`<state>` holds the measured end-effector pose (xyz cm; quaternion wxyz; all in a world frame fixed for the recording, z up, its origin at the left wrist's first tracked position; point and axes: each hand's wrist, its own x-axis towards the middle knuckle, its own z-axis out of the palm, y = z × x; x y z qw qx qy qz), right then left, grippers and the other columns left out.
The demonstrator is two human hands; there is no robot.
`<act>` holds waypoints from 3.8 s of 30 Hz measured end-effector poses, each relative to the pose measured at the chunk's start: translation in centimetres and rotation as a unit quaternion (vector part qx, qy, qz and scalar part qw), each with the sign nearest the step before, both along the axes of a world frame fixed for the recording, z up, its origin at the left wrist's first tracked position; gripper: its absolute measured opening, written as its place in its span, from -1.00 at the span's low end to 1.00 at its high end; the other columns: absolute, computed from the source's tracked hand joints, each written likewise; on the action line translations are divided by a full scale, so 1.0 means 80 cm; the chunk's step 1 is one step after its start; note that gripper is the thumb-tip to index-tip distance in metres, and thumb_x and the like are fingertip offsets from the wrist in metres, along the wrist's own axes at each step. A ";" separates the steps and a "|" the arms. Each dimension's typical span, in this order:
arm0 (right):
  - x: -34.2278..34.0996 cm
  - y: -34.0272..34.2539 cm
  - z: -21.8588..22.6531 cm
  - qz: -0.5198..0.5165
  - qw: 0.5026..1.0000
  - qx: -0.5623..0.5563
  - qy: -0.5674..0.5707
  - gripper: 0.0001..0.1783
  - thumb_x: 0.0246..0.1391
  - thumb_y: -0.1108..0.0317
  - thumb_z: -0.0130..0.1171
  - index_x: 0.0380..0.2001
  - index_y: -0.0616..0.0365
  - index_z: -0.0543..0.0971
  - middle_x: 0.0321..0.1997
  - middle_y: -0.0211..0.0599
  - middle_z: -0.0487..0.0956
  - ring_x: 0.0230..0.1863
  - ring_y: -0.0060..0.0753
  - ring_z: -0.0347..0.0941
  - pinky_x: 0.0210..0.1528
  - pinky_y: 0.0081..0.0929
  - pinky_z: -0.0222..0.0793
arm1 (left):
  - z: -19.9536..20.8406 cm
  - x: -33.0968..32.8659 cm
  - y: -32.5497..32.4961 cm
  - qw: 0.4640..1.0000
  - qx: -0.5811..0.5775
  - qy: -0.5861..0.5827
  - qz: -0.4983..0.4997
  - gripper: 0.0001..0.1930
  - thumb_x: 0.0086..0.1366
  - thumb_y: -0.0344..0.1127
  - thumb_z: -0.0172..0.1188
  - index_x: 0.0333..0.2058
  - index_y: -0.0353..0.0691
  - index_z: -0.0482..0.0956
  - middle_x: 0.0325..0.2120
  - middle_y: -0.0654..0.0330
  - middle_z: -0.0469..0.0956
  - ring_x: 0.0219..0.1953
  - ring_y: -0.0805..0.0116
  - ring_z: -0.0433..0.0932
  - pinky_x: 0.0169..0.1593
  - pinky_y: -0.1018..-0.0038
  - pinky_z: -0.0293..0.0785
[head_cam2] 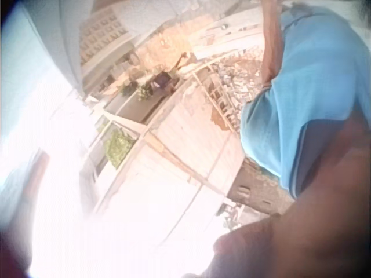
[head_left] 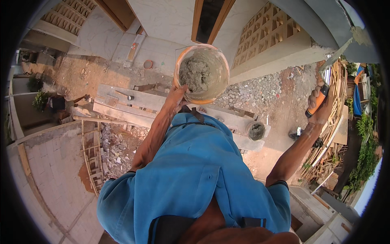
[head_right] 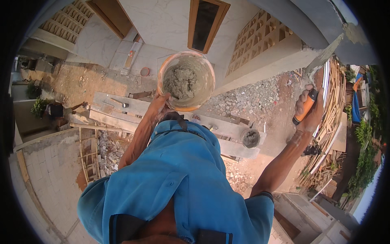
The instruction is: The person scoops cement from a bucket using a trowel and applies it to the exterior wall of a building. The camera angle is inverted for most of the video, showing the ground and the person's legs, but the action of applying cement to the wall is visible in the upper frame.
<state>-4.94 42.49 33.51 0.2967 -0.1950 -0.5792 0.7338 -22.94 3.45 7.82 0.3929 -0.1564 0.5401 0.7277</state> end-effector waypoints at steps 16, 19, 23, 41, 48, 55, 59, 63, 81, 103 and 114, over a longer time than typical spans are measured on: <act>0.132 -0.176 -0.315 0.173 0.865 -0.060 -0.467 -0.48 0.31 -0.10 0.13 -0.27 0.23 0.63 -0.58 -0.43 0.47 -0.73 -0.68 0.28 -0.71 -0.65 0.12 | -0.023 0.005 0.021 0.992 0.068 0.049 0.092 -0.78 0.42 -0.42 -0.02 0.00 -0.27 0.27 -0.16 0.07 0.45 -0.18 0.11 0.66 -0.14 0.01 0.76; 0.188 -0.152 -0.332 0.094 0.884 0.082 -0.450 -0.47 0.31 -0.11 0.12 -0.24 0.24 0.64 -0.60 -0.44 0.47 -0.74 -0.69 0.27 -0.70 -0.62 0.13 | -0.007 0.016 0.028 0.987 0.096 0.039 0.120 -0.76 0.43 -0.42 -0.03 0.02 -0.29 0.26 -0.10 0.02 0.47 -0.16 0.10 0.66 -0.13 0.04 0.77; 0.131 -0.171 -0.290 0.049 0.844 0.453 -0.283 -0.66 0.31 0.18 0.17 -0.04 0.22 0.61 -0.39 -0.21 0.52 -0.42 -0.36 0.51 -0.39 -0.37 0.40 | -0.001 0.028 0.030 0.992 0.053 0.068 0.094 -0.70 0.43 -0.42 -0.03 0.08 -0.33 0.24 -0.06 -0.01 0.47 -0.17 0.12 0.67 -0.14 0.10 0.78; -0.085 -0.165 -0.216 0.196 0.482 0.824 -0.224 -0.63 0.07 0.42 0.13 -0.01 0.13 0.60 -0.19 -0.36 0.65 -0.12 -0.24 0.56 -0.09 -0.27 0.53 | -0.002 0.024 -0.012 0.974 0.002 0.226 -0.026 -0.10 0.22 -0.56 0.08 0.49 -0.10 -0.12 0.18 0.11 0.35 0.10 0.33 0.39 0.15 0.49 0.33; -0.097 -0.220 -0.246 0.240 0.462 0.836 -0.172 -0.59 0.03 0.40 0.15 0.00 0.15 0.58 -0.10 -0.38 0.62 -0.05 -0.29 0.54 -0.13 -0.29 0.54 | 0.004 0.028 -0.018 0.964 0.021 0.263 -0.040 0.02 0.14 -0.60 0.07 0.51 -0.09 -0.29 0.35 -0.03 0.20 0.20 0.28 0.34 0.23 0.51 0.28; -0.050 -0.240 -0.270 0.166 0.716 0.648 -0.199 -0.68 0.10 0.34 0.26 -0.06 0.16 0.63 -0.18 -0.21 0.64 -0.20 -0.17 0.60 -0.13 -0.25 0.52 | 0.001 0.050 -0.007 0.968 -0.008 0.249 -0.008 0.02 0.13 -0.59 0.08 0.51 -0.09 -0.26 0.27 -0.03 0.27 0.09 0.26 0.41 0.15 0.47 0.37; -0.013 -0.219 -0.296 0.160 0.868 0.426 -0.196 -0.71 0.15 0.40 0.28 -0.06 0.23 0.60 -0.16 -0.11 0.63 -0.15 -0.06 0.59 -0.09 -0.32 0.46 | 0.025 0.070 -0.001 0.979 0.009 0.201 0.011 -0.13 0.23 -0.55 0.09 0.47 -0.13 -0.10 0.14 0.04 0.37 0.03 0.28 0.45 0.10 0.40 0.43; 0.014 -0.180 -0.301 0.110 0.909 0.384 -0.122 -0.77 0.12 0.49 0.28 -0.13 0.30 0.58 -0.24 -0.08 0.58 -0.25 -0.08 0.54 -0.16 -0.34 0.41 | 0.009 0.080 0.016 0.993 -0.004 0.121 0.015 -0.35 0.31 -0.47 0.07 0.36 -0.17 0.12 -0.02 0.13 0.43 -0.14 0.39 0.47 -0.15 0.35 0.54; -0.010 0.108 -0.107 -0.077 0.975 0.075 0.195 -0.41 0.42 -0.07 -0.05 -0.03 0.37 0.53 -0.50 -0.44 0.40 -0.60 -0.65 0.35 -0.61 -0.65 0.26 | -0.066 0.138 0.104 0.997 0.059 0.058 -0.004 -0.62 0.46 -0.42 -0.12 0.21 -0.23 0.17 0.09 -0.09 0.41 0.00 -0.11 0.59 -0.09 -0.11 0.70; -0.018 0.096 -0.088 0.131 0.937 -0.152 0.286 -0.40 0.42 -0.14 -0.18 -0.15 0.27 0.48 -0.62 -0.48 0.33 -0.81 -0.63 0.17 -0.79 -0.65 0.15 | -0.076 0.118 0.110 0.998 0.034 0.050 -0.020 -0.57 0.50 -0.36 -0.13 0.27 -0.34 0.12 0.12 -0.20 0.42 0.01 -0.15 0.60 -0.18 -0.04 0.75; -0.016 0.004 -0.147 0.027 0.991 -0.064 0.111 -0.36 0.42 -0.14 -0.16 -0.03 0.33 0.51 -0.55 -0.43 0.40 -0.71 -0.61 0.27 -0.66 -0.63 0.21 | -0.075 0.074 0.064 0.998 0.058 -0.024 -0.001 -0.77 0.41 -0.37 0.03 0.00 -0.23 0.32 -0.29 0.08 0.54 -0.32 0.08 0.70 -0.32 0.07 0.78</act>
